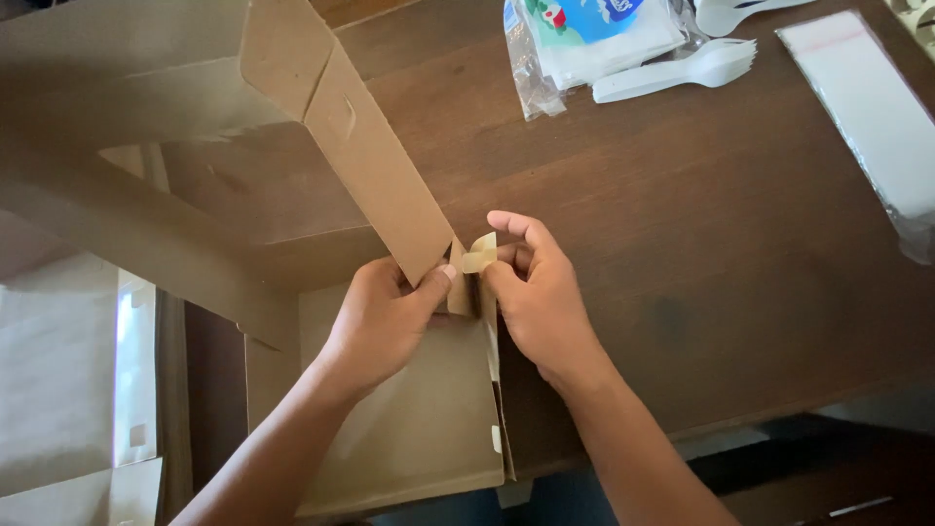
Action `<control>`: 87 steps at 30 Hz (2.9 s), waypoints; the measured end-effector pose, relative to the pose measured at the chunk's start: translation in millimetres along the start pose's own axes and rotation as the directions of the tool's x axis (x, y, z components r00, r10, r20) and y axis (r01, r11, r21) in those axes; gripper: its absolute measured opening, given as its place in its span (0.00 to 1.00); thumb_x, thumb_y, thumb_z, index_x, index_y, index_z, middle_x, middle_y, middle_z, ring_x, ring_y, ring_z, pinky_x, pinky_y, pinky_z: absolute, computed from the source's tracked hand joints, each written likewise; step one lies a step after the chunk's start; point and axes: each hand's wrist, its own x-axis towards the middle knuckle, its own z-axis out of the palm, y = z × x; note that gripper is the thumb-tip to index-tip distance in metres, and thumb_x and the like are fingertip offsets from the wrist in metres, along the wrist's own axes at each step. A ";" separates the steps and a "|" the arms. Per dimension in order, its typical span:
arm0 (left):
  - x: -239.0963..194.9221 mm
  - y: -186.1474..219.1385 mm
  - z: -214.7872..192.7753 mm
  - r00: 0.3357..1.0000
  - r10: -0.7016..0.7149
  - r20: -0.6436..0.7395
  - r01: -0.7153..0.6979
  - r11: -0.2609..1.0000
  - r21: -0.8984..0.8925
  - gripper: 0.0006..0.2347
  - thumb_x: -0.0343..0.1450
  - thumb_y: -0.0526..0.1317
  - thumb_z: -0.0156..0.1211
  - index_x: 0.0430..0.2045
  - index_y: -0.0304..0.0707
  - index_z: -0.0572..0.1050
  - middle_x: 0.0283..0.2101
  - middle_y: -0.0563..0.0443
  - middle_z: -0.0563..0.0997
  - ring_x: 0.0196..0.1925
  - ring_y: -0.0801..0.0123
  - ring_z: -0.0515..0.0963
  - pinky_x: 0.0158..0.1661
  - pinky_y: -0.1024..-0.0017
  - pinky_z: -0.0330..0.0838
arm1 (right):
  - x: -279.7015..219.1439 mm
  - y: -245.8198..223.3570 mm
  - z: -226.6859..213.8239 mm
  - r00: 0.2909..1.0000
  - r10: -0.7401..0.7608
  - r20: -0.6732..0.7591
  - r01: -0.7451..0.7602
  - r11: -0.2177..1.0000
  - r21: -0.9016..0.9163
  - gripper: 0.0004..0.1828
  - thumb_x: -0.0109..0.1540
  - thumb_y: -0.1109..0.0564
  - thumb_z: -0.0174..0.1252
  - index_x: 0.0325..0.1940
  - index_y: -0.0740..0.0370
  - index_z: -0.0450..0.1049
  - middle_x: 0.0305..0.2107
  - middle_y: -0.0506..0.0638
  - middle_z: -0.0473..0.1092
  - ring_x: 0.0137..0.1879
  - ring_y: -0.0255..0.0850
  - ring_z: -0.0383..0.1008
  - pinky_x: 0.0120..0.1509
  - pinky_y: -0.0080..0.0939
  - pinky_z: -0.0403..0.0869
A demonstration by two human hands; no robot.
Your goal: The person assembles a flat-packed cardboard box by folding the side flaps and tucking tabs into slots to form the box structure. They then fold and secure the top flaps to complete the assembly.
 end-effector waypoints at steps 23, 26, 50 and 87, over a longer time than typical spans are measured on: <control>-18.1 31.6 2.1 0.998 0.052 0.034 -0.049 0.996 -0.074 0.14 0.75 0.41 0.55 0.43 0.23 0.78 0.36 0.35 0.79 0.41 0.56 0.80 0.40 0.62 0.77 | 13.3 1.9 -5.0 0.998 -0.029 0.054 0.032 0.999 -0.043 0.29 0.55 0.65 0.57 0.62 0.63 0.72 0.27 0.51 0.74 0.32 0.34 0.65 0.38 0.32 0.67; -23.5 37.2 1.4 0.994 0.071 0.089 -0.060 0.991 -0.117 0.16 0.75 0.41 0.56 0.49 0.22 0.75 0.40 0.34 0.80 0.46 0.53 0.84 0.45 0.59 0.81 | 14.1 1.5 -6.7 0.998 -0.025 0.059 0.027 0.999 -0.043 0.28 0.55 0.66 0.59 0.61 0.64 0.73 0.26 0.51 0.74 0.31 0.33 0.65 0.38 0.32 0.67; -28.3 41.4 -5.2 0.984 0.058 0.171 -0.023 0.979 -0.200 0.20 0.73 0.43 0.61 0.55 0.26 0.73 0.48 0.36 0.82 0.51 0.56 0.85 0.48 0.57 0.83 | 15.5 -8.2 -8.1 1.000 -0.017 0.019 0.022 0.970 -0.241 0.14 0.59 0.60 0.65 0.49 0.61 0.79 0.27 0.53 0.76 0.32 0.36 0.72 0.37 0.37 0.78; -25.9 12.5 -7.5 0.977 0.093 0.193 -0.097 0.995 0.016 0.15 0.73 0.47 0.60 0.45 0.33 0.83 0.39 0.40 0.85 0.46 0.56 0.84 0.49 0.57 0.76 | 15.6 0.1 -0.2 0.990 0.104 0.093 -0.094 0.989 -0.112 0.16 0.61 0.52 0.68 0.34 0.70 0.76 0.24 0.55 0.71 0.30 0.39 0.77 0.31 0.39 0.83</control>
